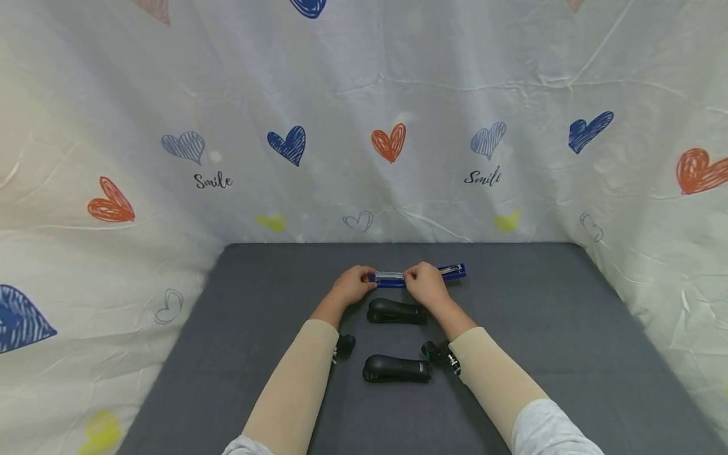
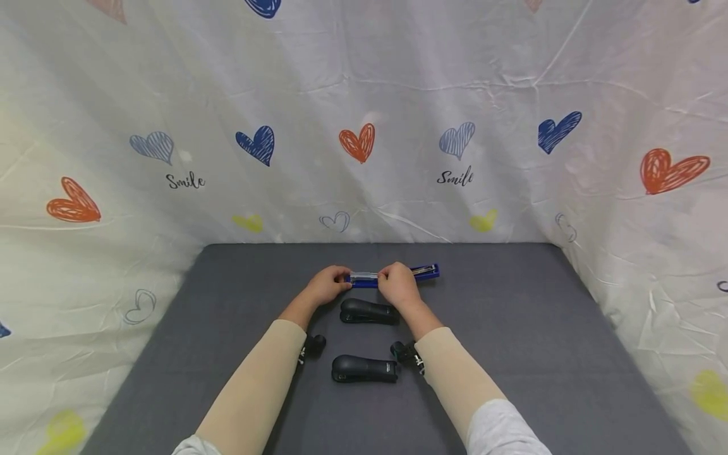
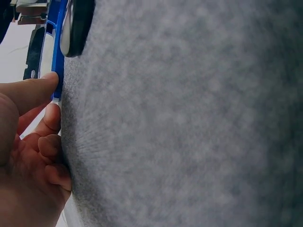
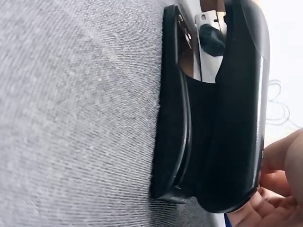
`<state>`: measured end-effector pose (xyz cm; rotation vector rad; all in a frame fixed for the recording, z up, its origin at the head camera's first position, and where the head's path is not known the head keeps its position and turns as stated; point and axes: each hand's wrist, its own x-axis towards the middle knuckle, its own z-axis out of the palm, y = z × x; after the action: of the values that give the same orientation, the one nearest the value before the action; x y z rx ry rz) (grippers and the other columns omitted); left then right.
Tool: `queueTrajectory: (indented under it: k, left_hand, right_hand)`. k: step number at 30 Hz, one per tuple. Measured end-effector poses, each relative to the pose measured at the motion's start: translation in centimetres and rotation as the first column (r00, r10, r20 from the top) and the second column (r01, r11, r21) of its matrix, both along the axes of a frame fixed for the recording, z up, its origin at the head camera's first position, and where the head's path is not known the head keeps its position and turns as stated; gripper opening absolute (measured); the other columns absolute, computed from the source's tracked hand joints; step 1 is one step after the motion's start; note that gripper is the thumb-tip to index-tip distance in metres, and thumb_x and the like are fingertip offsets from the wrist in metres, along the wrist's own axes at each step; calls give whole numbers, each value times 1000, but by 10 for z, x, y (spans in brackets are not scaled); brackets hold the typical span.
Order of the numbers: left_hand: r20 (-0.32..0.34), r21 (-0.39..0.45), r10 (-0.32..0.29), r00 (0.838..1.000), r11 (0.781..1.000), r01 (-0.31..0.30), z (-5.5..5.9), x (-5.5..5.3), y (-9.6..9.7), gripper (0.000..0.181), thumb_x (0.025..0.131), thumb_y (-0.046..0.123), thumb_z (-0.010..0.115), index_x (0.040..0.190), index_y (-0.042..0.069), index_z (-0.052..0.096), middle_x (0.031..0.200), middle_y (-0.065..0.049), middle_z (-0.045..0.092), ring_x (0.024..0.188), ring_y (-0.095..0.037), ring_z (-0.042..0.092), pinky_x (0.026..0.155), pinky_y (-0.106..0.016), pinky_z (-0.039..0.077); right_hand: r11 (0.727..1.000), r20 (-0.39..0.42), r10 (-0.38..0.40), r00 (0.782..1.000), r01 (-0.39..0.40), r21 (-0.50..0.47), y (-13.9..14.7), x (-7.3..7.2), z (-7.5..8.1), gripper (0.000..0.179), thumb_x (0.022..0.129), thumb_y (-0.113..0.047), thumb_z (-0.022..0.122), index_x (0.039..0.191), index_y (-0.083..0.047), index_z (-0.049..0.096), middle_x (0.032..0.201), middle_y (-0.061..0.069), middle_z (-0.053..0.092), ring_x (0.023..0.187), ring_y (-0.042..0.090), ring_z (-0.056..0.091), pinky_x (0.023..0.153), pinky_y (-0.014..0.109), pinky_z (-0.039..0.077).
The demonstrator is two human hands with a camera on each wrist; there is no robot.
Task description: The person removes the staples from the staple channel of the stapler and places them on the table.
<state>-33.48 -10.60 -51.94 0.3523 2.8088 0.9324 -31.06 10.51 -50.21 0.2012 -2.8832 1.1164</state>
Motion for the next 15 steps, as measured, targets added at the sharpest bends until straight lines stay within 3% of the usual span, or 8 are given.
queueTrajectory:
  k: [9, 15]
  left_hand:
    - [-10, 9, 0, 1000, 1000, 0, -3, 1, 1, 35, 100, 22, 70, 133, 12, 69, 91, -2, 59, 79, -17, 52, 73, -35, 43]
    - [-4, 17, 8, 1000, 1000, -8, -2, 1, 0, 35, 100, 23, 70, 134, 12, 69, 92, -2, 58, 80, -17, 52, 74, -36, 43]
  right_hand:
    - [1000, 32, -19, 999, 18, 15, 0, 0, 1, 25, 102, -13, 59, 101, 0, 80, 95, 15, 75, 73, 23, 64, 79, 45, 52]
    - [1000, 40, -9, 999, 9, -15, 2, -2, -1, 24, 101, -15, 63, 108, 1, 79, 108, 17, 74, 92, 30, 71, 84, 48, 55]
